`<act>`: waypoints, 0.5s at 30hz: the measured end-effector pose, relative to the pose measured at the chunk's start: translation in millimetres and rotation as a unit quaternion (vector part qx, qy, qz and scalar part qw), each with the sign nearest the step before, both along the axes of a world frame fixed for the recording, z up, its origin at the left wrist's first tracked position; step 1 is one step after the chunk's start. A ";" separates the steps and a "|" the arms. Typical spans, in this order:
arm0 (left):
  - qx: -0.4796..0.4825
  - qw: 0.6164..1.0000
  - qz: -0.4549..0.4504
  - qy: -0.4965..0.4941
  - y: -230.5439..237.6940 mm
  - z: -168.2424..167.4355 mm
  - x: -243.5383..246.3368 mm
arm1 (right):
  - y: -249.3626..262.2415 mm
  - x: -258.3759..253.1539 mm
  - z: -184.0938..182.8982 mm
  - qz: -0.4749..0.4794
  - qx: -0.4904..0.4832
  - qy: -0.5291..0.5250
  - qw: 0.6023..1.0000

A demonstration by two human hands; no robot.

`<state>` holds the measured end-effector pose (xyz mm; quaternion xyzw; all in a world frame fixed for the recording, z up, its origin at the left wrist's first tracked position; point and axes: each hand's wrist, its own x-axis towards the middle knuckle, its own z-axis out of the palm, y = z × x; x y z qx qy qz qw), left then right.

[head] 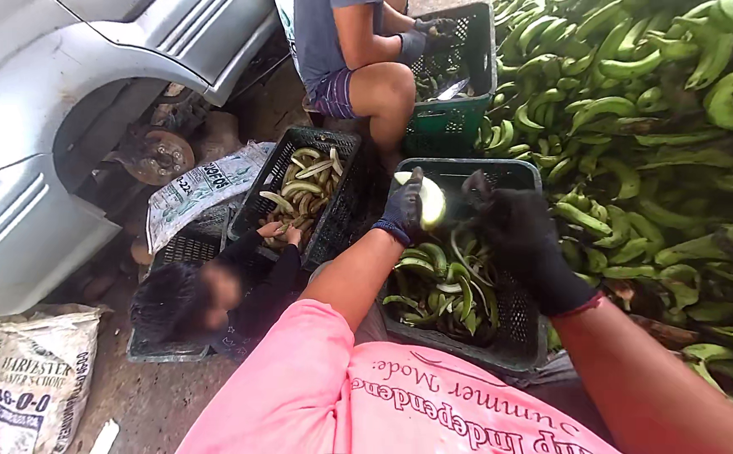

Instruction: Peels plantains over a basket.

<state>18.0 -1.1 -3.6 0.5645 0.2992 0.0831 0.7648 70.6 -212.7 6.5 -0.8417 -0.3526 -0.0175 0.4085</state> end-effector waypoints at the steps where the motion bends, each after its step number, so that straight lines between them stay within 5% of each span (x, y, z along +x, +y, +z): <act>1: -0.018 0.999 0.041 -0.010 -0.2 -3.5 3.1 | 4.5 -16.0 -4.7 0.016 0.019 -0.021 0.999; 9: -0.193 0.974 0.088 -0.078 -15.3 -7.0 7.1 | 10.7 -30.9 -33.9 0.049 0.035 -0.094 0.994; 15: -0.168 0.978 0.030 -0.122 -18.3 0.3 5.6 | 12.1 -18.1 -16.8 0.031 0.028 -0.048 0.998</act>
